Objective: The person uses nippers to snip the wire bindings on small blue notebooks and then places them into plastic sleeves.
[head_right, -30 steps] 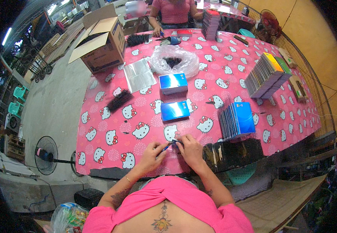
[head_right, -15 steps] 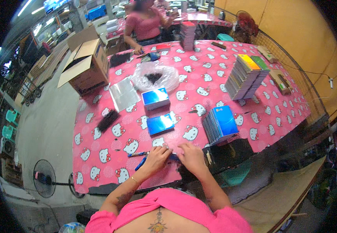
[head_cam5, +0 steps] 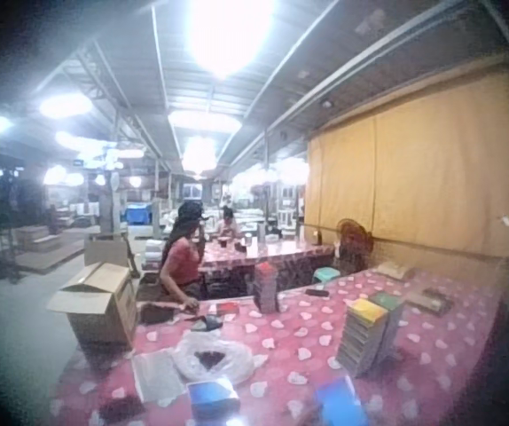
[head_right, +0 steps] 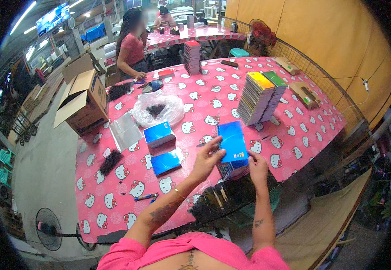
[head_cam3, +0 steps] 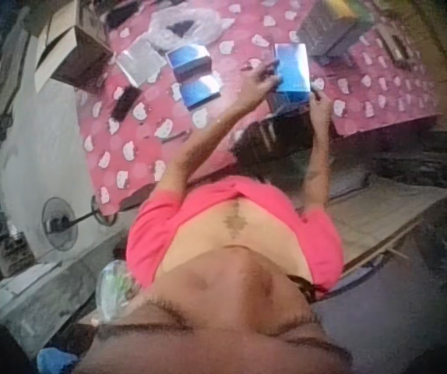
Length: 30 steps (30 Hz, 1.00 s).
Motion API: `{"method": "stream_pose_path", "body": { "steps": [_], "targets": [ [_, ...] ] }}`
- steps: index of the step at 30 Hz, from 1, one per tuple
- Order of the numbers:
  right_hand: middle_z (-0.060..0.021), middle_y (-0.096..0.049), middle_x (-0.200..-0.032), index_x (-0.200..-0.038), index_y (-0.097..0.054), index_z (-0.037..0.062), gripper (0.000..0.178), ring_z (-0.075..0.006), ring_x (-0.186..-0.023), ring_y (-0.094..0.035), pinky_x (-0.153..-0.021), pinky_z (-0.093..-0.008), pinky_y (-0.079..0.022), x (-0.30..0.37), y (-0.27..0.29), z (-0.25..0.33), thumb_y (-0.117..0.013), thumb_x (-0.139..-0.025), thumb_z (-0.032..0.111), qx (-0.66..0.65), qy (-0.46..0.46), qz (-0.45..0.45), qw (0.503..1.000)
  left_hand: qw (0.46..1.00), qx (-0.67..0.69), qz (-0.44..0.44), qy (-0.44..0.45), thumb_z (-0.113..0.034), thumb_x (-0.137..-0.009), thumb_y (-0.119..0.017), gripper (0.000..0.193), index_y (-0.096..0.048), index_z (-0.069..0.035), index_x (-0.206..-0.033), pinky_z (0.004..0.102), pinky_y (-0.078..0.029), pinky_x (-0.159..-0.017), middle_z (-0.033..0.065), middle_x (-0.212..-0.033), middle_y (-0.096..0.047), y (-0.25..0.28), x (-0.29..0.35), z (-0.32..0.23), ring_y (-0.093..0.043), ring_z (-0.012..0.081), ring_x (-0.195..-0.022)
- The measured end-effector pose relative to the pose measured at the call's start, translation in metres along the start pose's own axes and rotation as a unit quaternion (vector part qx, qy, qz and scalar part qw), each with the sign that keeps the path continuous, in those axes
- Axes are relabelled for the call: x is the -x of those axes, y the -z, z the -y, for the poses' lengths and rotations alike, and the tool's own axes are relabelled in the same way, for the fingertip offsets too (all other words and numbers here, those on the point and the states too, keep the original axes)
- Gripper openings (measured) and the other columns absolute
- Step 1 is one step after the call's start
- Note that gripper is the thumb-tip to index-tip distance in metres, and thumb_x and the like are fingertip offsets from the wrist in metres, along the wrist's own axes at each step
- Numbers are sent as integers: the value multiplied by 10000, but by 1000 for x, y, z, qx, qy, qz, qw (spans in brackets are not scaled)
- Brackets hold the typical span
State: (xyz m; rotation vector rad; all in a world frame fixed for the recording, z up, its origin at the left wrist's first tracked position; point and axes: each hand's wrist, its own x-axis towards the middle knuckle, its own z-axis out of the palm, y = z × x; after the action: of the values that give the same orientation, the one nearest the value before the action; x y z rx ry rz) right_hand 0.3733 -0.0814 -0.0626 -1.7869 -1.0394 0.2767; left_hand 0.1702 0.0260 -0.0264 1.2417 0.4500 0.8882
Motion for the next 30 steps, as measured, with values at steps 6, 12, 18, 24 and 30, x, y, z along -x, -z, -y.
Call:
{"method": "stream_pose_path", "body": {
  "steps": [6, 12, 18, 24, 30],
  "targets": [
    [-132, -735, -1105, -1200, -702, 18, 274, -186, -1011, -681, -885, -312, -518, 0, 4, -19, -599, -954, 80, -59, -7, 13, 998, 877, -461, -56, -125, -357, -890, -711, 488, -632, -39, -1253, 448, -519, -724, 173, -946, -626, -23, 6, 36, -627, 353, -815],
    [-92, -726, -1081, -1217, -681, 9, 287, -177, -978, -667, -887, -321, -509, 0, 5, -23, -632, -961, 131, -158, -53, 59, 984, 852, -504, -57, -127, -339, -913, -702, 448, -633, -45, -1244, 430, -530, -707, 172, -942, -653, -34, 11, 22, -662, 331, -823],
    [-110, -702, -1112, -1189, -682, 16, 271, -212, -1020, -650, -900, -341, -495, 16, 19, -15, -655, -940, 119, -101, 19, -74, 992, 816, -546, -127, -140, -236, -914, -675, 229, -694, -47, -1041, 454, -523, -802, 169, -1022, -677, 64, 45, 36, -655, 353, -928],
    [-140, -691, -1046, -1069, -684, 18, 189, -299, -1005, -650, -902, -379, -500, 70, 6, 77, -672, -882, 42, -65, 224, -46, 971, 638, -748, -100, -154, -79, -846, -585, 306, -642, -25, -1142, 427, -520, -932, 158, -1108, -667, 200, 97, 70, -621, 333, -1090],
    [-188, -624, -1204, -1224, -618, 39, 467, -346, -1124, -601, -957, -437, -474, 97, -80, 78, -783, -791, 97, -80, 263, 152, 949, 664, -730, -45, -152, -68, -832, -575, 321, -634, -60, -1148, 449, -485, -850, 129, -1018, -669, 163, 99, 40, -629, 322, -948]
  ]
}}
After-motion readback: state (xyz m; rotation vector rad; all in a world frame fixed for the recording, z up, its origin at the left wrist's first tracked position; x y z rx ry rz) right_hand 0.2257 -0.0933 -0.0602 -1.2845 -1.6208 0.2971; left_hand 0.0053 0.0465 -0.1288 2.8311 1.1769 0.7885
